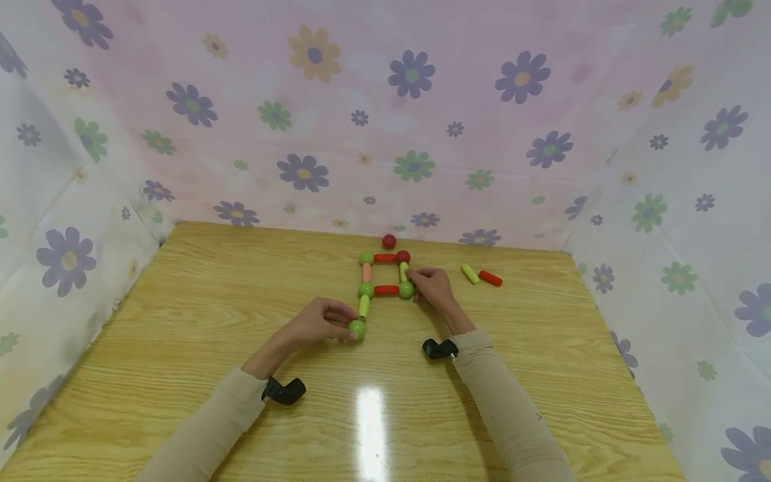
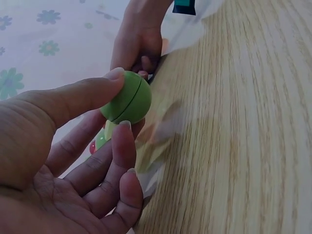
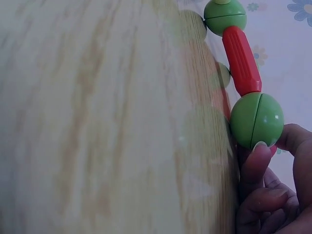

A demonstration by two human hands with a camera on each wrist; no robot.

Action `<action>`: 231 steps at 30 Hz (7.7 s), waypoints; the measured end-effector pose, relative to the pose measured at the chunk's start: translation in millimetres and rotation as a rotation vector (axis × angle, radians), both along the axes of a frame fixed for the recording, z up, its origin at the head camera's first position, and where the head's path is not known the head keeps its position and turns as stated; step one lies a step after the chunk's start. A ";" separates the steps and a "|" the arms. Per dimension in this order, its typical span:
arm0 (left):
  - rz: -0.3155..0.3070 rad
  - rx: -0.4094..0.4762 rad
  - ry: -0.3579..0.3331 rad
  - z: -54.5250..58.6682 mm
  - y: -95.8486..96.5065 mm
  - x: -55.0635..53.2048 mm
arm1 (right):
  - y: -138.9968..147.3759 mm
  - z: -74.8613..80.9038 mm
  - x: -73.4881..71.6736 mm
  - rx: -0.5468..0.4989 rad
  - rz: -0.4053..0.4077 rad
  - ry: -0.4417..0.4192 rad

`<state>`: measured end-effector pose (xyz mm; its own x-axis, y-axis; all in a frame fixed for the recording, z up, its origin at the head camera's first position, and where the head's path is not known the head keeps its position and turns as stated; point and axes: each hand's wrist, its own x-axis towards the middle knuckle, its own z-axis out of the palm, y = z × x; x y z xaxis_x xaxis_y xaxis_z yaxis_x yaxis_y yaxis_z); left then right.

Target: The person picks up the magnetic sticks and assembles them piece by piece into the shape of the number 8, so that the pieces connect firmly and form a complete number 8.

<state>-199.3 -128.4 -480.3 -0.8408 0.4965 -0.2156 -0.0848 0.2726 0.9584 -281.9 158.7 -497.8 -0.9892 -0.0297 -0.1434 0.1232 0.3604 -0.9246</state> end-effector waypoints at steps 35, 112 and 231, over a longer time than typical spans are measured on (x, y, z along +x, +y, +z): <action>0.137 -0.022 0.161 -4.4 14.5 2.6 | -2.6 -1.9 0.2 0.017 0.024 0.023; 0.112 -0.027 0.174 -23.0 2.4 -3.9 | 97.0 11.5 12.6 0.427 0.095 0.226; 0.171 -0.050 0.162 -22.2 14.1 -1.8 | 6.0 -4.7 41.6 -0.275 0.316 0.076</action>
